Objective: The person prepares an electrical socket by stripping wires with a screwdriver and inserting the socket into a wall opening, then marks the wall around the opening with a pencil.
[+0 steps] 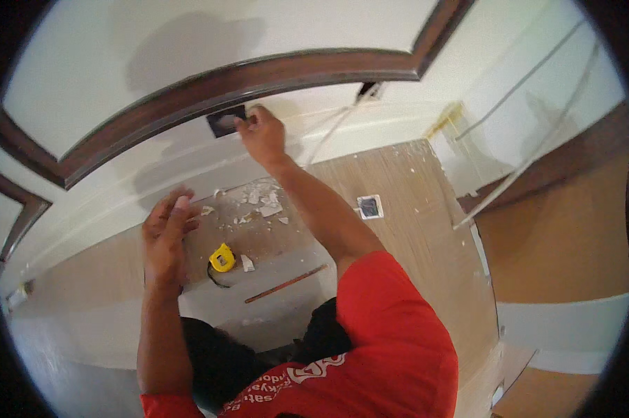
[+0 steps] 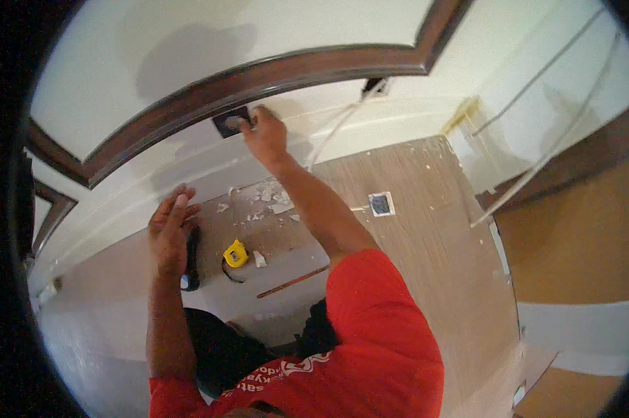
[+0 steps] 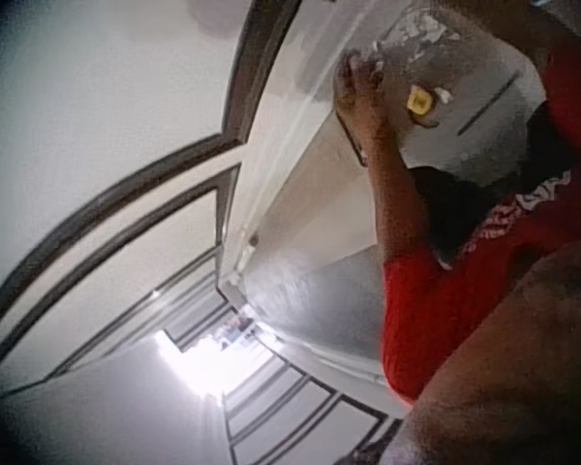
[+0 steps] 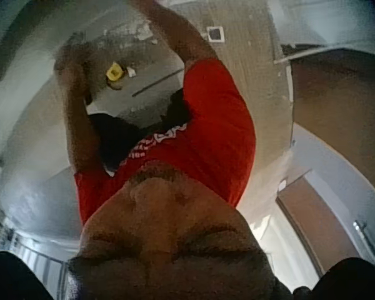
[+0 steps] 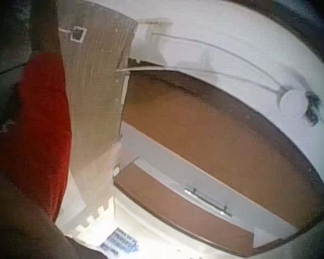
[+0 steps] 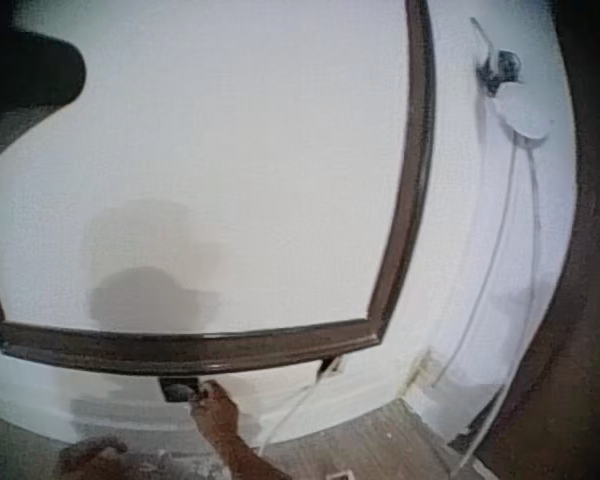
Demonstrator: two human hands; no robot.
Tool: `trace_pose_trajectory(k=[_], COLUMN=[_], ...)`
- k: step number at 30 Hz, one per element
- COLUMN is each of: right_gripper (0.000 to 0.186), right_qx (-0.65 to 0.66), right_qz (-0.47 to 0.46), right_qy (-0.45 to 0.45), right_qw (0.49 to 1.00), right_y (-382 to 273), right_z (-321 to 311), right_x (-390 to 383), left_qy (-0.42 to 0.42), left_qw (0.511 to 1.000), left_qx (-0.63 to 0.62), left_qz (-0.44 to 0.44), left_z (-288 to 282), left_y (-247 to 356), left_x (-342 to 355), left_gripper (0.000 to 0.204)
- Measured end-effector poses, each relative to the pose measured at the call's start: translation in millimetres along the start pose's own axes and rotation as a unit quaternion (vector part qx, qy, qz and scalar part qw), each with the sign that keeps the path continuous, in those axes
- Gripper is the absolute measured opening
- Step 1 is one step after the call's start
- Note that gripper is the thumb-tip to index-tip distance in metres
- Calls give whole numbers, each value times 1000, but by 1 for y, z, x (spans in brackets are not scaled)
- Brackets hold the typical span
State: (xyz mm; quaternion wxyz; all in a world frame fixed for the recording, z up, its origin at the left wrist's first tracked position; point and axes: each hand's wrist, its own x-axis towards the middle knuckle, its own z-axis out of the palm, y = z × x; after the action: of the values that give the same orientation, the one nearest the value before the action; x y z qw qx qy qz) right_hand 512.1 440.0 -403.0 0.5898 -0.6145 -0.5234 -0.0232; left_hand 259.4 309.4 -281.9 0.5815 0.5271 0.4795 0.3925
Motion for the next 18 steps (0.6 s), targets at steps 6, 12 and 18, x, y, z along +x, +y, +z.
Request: trace_pose_trajectory(k=[6, 12, 18], right_gripper=[26, 31, 33], right_qx=[43, 194, 230], right_qz=[18, -49, -79], right_qy=[-21, -62, -117], right_qw=[999, 978, 963], right_y=[-24, -80, -123], right_z=[7, 21, 21], right_x=[-32, -60, -71], left_qy=[67, 156, 92], left_qw=[993, 933, 939], left_qx=[-88, -295, -325], left_qz=[-41, -135, -68], left_z=[-6, 0, -11], left_y=[-8, 0, -2], left_x=[12, 25, 25], left_gripper=[69, 95, 67])
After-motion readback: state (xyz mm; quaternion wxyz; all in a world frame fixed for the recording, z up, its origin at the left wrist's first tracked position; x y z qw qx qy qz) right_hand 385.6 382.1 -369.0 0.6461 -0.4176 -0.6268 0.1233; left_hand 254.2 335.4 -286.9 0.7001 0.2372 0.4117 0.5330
